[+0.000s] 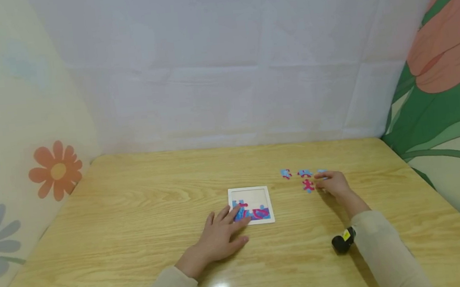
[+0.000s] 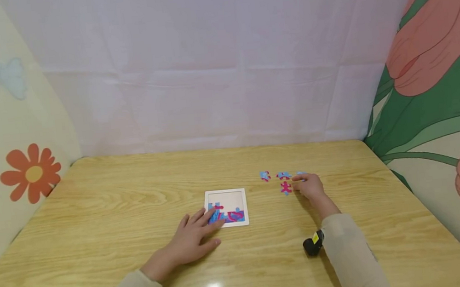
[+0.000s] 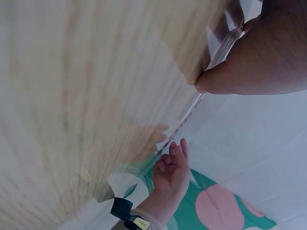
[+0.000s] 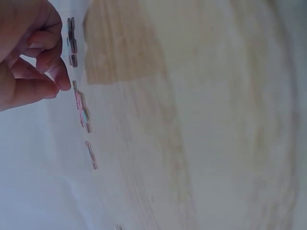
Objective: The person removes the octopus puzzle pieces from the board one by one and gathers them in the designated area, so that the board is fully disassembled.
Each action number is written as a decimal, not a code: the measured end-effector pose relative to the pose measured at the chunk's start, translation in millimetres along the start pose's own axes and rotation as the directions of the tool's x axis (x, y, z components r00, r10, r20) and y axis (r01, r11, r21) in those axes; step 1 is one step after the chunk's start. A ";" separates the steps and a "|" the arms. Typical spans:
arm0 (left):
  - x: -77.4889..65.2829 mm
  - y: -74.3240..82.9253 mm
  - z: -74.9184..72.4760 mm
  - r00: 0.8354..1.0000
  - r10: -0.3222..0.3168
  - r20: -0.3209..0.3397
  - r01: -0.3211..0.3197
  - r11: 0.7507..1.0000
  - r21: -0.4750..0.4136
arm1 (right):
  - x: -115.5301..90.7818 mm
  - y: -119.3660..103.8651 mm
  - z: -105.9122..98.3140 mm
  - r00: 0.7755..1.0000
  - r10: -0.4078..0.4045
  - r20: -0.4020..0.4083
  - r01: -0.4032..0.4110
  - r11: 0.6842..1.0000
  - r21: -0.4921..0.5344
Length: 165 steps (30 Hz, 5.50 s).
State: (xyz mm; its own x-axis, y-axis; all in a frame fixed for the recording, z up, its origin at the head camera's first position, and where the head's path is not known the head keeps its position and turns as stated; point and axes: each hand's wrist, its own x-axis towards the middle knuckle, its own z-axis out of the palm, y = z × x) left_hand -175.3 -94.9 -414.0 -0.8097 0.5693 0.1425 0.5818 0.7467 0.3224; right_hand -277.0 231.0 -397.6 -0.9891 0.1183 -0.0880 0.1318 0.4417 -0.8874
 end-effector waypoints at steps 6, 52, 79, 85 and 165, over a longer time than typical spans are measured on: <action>-0.4 -0.4 0.6 1.000 -0.002 0.002 0.002 1.000 -0.006 | -1.2 1.5 -1.9 1.000 -0.029 -0.002 0.029 1.000 0.006; -15.8 -5.1 0.1 0.998 0.025 -0.059 -0.025 1.000 0.014 | -7.1 -4.9 80.2 0.936 -0.345 0.065 0.306 0.893 0.329; -18.0 -5.7 -2.2 0.998 0.029 -0.056 -0.029 1.000 0.001 | -38.7 -48.1 137.3 0.964 -0.148 0.221 0.071 0.943 0.324; -18.2 -6.0 -1.9 0.998 0.027 -0.048 -0.027 1.000 0.003 | -42.8 -50.9 145.3 0.952 -0.180 0.248 0.109 0.955 0.276; -17.0 -3.2 1.3 0.998 0.020 -0.059 -0.019 1.000 0.022 | -42.6 -47.9 152.8 0.890 -0.350 0.293 0.337 0.937 0.095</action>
State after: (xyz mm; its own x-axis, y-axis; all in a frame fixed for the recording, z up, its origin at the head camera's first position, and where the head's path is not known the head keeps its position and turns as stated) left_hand -163.4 -106.5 -418.7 -0.8008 0.5632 0.2037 0.5987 0.7432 0.2988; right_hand -251.3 69.0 -420.5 -0.9456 -0.3099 0.0992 -0.2159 0.3695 -0.9038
